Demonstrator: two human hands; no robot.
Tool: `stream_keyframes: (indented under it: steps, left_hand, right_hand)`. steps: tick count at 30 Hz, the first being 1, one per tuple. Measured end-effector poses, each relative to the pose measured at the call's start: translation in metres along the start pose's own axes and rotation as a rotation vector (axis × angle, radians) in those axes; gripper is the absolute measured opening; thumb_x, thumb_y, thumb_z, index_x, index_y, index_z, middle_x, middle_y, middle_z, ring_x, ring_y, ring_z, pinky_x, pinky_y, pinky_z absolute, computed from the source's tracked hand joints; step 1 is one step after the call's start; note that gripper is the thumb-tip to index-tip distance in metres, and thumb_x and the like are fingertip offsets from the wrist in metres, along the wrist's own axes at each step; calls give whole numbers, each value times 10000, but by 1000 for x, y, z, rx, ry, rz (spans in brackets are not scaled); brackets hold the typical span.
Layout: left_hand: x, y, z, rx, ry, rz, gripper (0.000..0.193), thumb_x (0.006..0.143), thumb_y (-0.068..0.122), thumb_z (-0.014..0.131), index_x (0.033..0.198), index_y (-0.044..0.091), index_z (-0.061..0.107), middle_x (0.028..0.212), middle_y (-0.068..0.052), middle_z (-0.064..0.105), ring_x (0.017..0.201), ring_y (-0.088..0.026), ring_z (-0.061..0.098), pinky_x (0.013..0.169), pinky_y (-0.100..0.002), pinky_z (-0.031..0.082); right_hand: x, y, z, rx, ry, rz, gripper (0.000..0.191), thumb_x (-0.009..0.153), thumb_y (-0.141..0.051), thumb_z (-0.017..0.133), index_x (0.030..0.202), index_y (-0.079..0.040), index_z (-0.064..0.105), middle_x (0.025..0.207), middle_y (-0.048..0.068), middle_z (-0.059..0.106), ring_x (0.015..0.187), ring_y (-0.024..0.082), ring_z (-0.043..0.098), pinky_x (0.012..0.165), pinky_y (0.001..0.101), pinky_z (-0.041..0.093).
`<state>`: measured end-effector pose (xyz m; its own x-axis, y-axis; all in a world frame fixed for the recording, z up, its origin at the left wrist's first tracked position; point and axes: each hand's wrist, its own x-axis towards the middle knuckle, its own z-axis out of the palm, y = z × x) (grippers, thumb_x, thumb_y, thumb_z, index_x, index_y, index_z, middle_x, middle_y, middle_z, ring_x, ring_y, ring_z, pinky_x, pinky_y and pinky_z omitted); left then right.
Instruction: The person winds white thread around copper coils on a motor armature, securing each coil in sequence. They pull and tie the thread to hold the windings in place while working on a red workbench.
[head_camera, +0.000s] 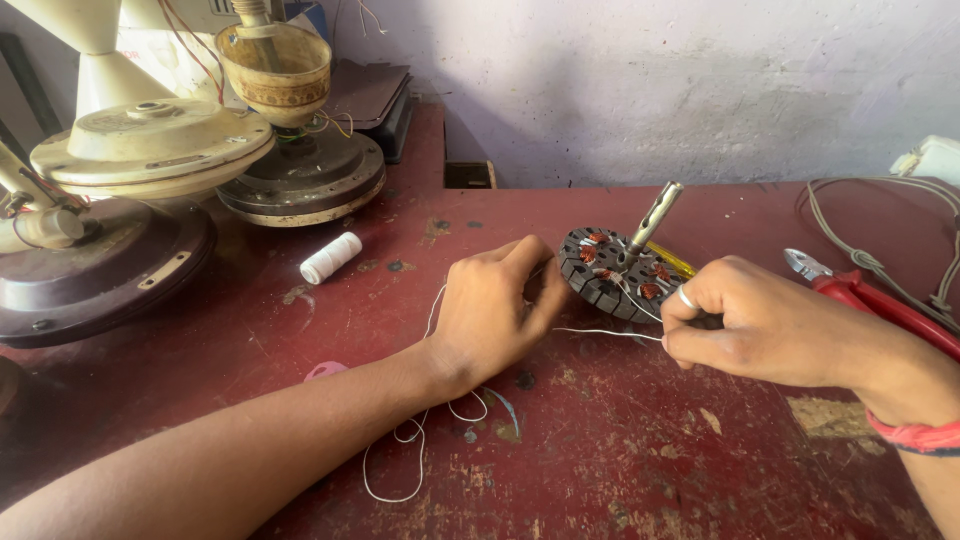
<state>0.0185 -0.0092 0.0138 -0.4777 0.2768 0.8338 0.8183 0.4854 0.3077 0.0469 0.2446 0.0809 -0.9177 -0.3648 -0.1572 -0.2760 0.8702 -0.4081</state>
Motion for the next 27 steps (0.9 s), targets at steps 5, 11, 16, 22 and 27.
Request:
stream_keyframes:
  steps: [5,11,16,22,27]
  left_hand:
    - [4,-1,2,-2,-14,-75,133,939,162,665,937,37,621,813,-142,721,618,-311,691,594,-416,534]
    - [3,-2,5,57,11,0,151,938,175,692,884,55,619,748,-115,702,658,-310,692,642,-432,531]
    - [1,-4,8,114,18,101,190,923,189,715,824,69,607,735,-99,691,681,-304,681,682,-436,516]
    - [0,-6,8,106,-95,124,181,948,193,693,829,72,629,735,-82,700,623,-284,659,664,-416,507]
    - [-1,-6,10,106,-137,117,200,958,207,677,814,71,654,707,-88,693,614,-301,656,685,-426,519]
  right_hand:
    - [0,3,2,-32,25,-12,296,780,-197,719,591,28,688,521,93,407,522,156,348,504,384,325]
    - [1,-2,3,22,31,-39,353,841,-286,705,618,-18,767,467,31,543,466,116,431,486,353,340]
    - [-1,-13,4,66,4,128,443,904,-387,720,684,-10,802,451,65,520,422,151,410,458,370,310]
    - [3,-15,5,127,54,109,324,900,-373,713,873,-93,873,445,51,586,397,127,474,430,328,338]
    - [12,-5,3,238,341,115,338,929,-347,688,868,-30,785,481,82,623,396,156,524,411,323,393]
